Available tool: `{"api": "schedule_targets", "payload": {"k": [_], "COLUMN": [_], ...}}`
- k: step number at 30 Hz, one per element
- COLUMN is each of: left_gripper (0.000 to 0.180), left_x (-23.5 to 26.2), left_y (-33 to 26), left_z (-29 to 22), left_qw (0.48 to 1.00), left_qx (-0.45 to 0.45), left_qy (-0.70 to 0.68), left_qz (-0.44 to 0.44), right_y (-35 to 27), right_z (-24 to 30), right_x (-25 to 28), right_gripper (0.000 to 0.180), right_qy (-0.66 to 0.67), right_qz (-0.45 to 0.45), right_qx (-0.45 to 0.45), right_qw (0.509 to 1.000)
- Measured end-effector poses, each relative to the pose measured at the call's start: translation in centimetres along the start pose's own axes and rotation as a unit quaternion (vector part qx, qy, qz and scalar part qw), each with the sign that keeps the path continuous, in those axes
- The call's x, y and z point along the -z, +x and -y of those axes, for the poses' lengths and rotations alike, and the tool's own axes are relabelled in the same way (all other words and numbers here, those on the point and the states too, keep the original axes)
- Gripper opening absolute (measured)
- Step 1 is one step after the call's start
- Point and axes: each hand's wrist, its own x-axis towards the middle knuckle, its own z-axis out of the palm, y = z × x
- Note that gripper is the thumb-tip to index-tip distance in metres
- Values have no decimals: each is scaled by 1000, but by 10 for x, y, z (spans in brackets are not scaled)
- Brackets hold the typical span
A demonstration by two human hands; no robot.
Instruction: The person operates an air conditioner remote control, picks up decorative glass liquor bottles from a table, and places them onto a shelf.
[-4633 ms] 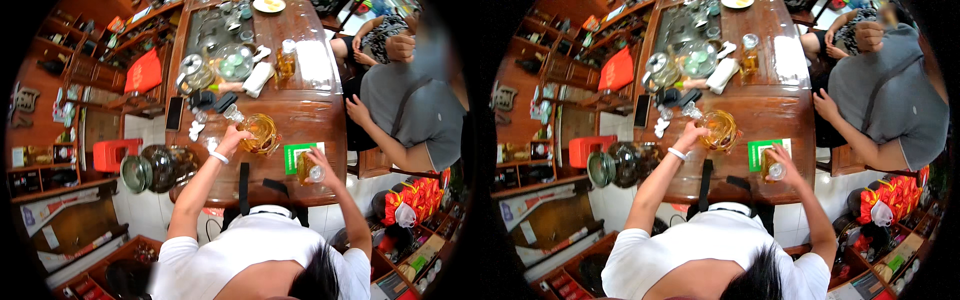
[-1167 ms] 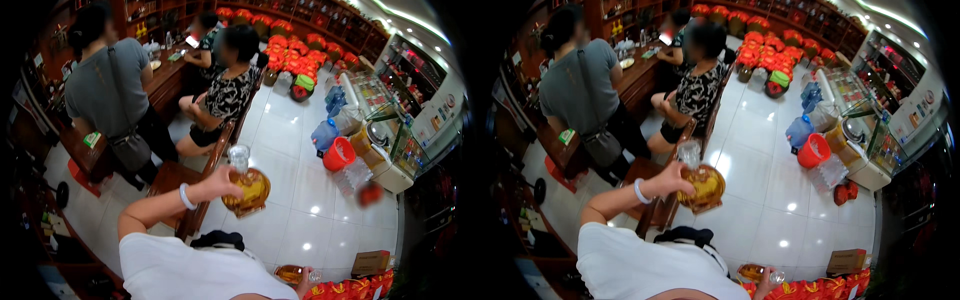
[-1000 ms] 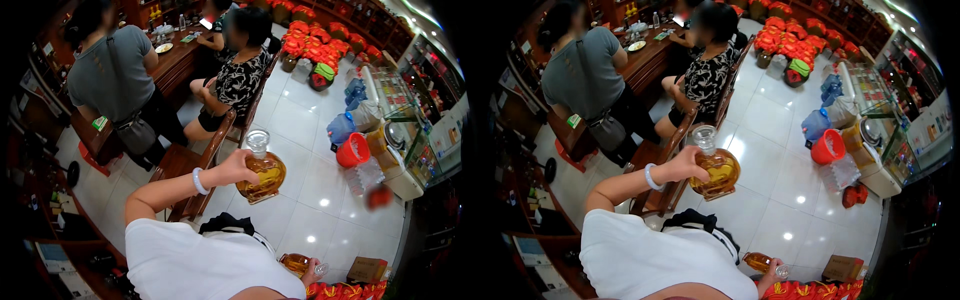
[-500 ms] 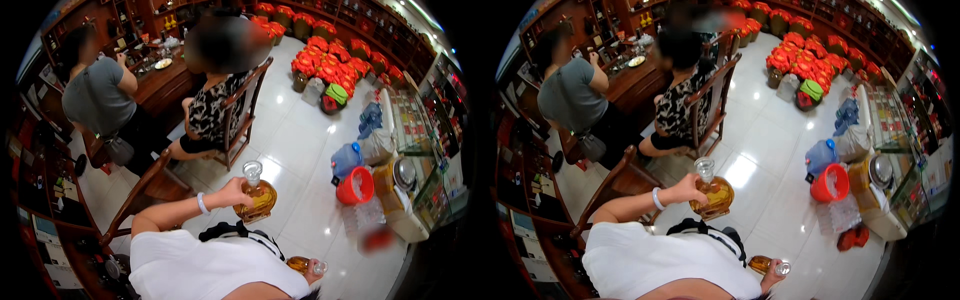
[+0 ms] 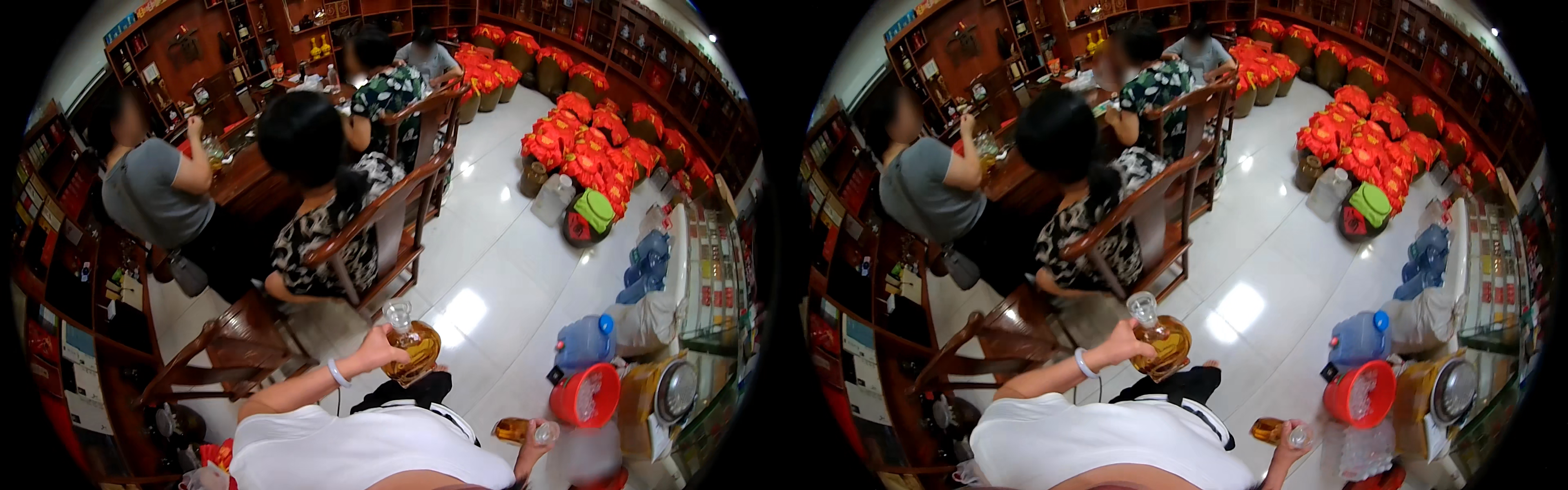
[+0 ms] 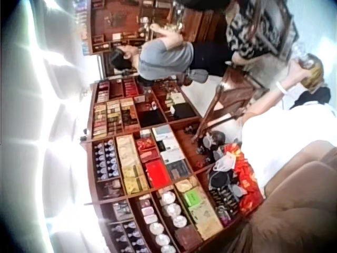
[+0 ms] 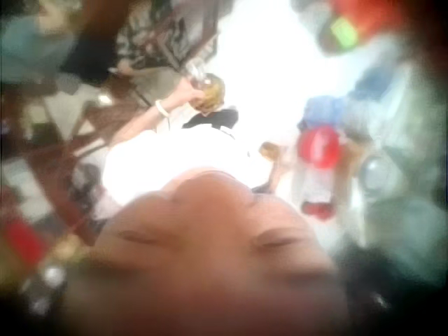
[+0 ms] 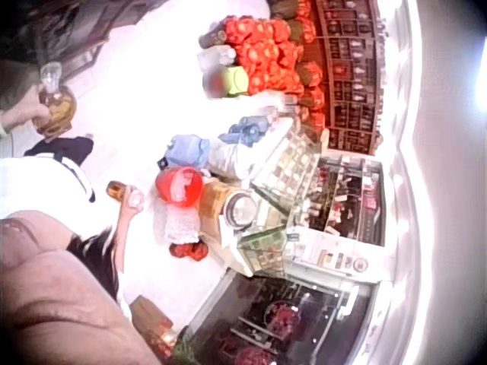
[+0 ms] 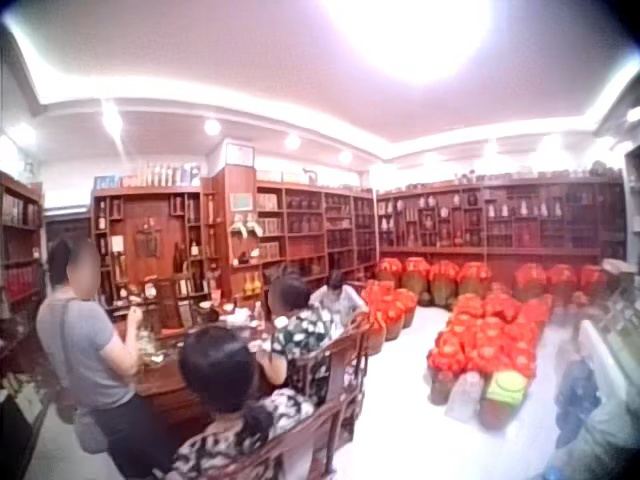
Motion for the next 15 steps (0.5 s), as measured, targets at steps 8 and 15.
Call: {"api": "schedule_targets", "payload": {"k": [8, 15], "left_gripper": [50, 51], "left_x": [-106, -166], "left_y": [198, 335], "left_z": [-83, -135], "left_qw": [989, 993], "left_qx": [-60, -50], "left_qy": [90, -16], "left_qz": [101, 107], "right_y": [133, 316], "right_z": [-36, 16], "right_x": [-20, -97], "right_gripper": [10, 11], "right_qy": [34, -372], "right_qz": [-102, -43], "right_qx": [-84, 27], "right_qw": [991, 927]}}
